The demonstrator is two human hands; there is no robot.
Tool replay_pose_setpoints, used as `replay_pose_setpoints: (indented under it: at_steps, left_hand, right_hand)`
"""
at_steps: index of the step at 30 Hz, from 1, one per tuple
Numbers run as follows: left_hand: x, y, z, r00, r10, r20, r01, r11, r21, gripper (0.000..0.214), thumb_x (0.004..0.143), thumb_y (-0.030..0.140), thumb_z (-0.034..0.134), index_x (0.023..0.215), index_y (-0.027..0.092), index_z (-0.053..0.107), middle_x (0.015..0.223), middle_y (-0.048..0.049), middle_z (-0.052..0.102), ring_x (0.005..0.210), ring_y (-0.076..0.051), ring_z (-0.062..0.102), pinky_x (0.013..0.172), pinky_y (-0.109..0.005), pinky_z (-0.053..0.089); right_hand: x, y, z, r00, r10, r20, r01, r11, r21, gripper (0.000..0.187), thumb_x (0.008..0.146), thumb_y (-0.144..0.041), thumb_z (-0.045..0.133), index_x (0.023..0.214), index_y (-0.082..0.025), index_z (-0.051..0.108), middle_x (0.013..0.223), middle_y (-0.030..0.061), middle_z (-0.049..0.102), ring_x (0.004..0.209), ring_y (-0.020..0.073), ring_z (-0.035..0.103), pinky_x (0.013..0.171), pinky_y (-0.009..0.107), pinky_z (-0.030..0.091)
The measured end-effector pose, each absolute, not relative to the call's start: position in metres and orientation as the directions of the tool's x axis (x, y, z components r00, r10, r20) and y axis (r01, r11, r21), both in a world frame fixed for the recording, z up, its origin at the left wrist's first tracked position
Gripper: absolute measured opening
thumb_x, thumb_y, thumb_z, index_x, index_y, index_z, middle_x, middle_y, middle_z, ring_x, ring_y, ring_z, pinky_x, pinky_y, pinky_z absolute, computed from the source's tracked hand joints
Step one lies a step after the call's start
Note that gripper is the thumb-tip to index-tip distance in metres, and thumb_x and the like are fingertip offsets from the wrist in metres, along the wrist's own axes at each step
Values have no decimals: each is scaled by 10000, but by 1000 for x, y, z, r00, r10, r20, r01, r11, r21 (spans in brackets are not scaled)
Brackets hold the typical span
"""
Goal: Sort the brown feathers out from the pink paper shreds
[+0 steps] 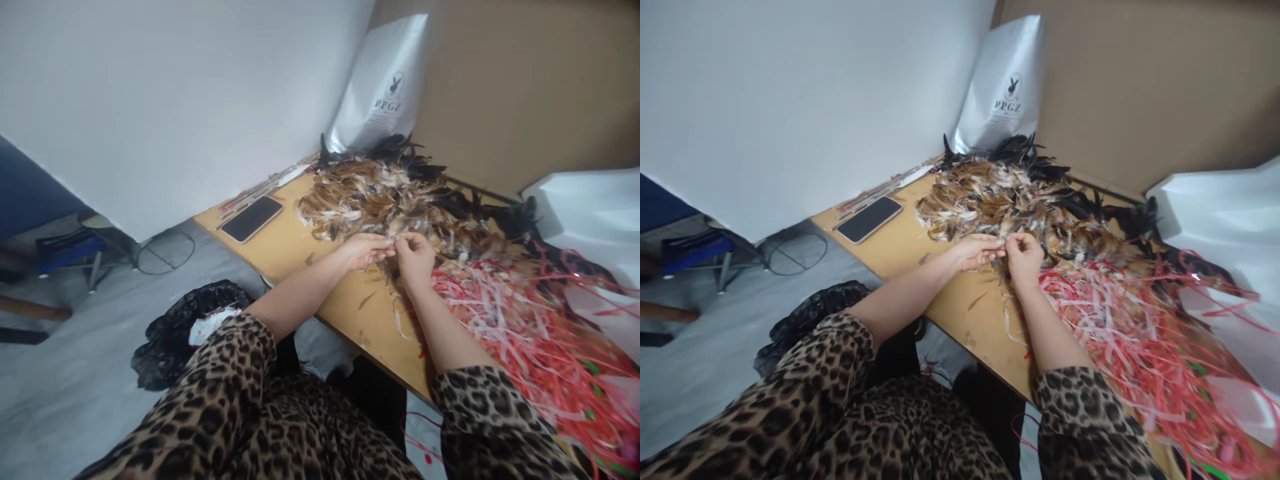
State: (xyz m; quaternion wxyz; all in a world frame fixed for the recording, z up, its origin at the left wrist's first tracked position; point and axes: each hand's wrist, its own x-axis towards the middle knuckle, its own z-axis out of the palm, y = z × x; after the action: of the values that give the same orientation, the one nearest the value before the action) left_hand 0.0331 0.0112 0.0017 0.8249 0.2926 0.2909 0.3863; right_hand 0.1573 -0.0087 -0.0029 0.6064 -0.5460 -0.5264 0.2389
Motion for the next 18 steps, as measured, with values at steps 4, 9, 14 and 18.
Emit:
replay_pose_setpoints:
  at_steps: [4,9,14,18]
  left_hand:
    - [33,8,2,476,838,-266,-458,495,739,108,680,94,674,751,93,593,628,-48,641,572,-100,629,506,-151,442]
    - [35,7,2,463,849,-255,-441,471,764,99,695,95,658,748,96,574,590,-25,616,539,-88,613,508,-157,426]
    - [35,7,4,460,861,-219,-424,429,797,87,711,113,648,732,93,566,562,-9,591,509,-52,571,508,-144,396]
    - [34,7,7,469,868,-162,-387,368,845,91,717,145,649,729,89,578,551,-2,580,488,-31,533,493,-136,370]
  right_hand:
    - [158,-10,-6,300,820,488,449,330,-830,160,707,-310,551,734,-155,583,643,2,575,553,110,502,565,248,415]
    - [156,-15,-1,269,795,544,538,344,-769,160,727,-311,543,737,-157,585,629,-4,565,536,105,485,548,242,401]
    - [155,-15,-1,266,815,515,476,354,-805,162,733,-324,549,734,-163,571,629,-3,567,547,110,504,552,245,416]
    - [155,-14,-2,251,855,454,370,349,-861,192,737,-357,555,753,-166,563,628,4,580,551,121,530,558,256,432]
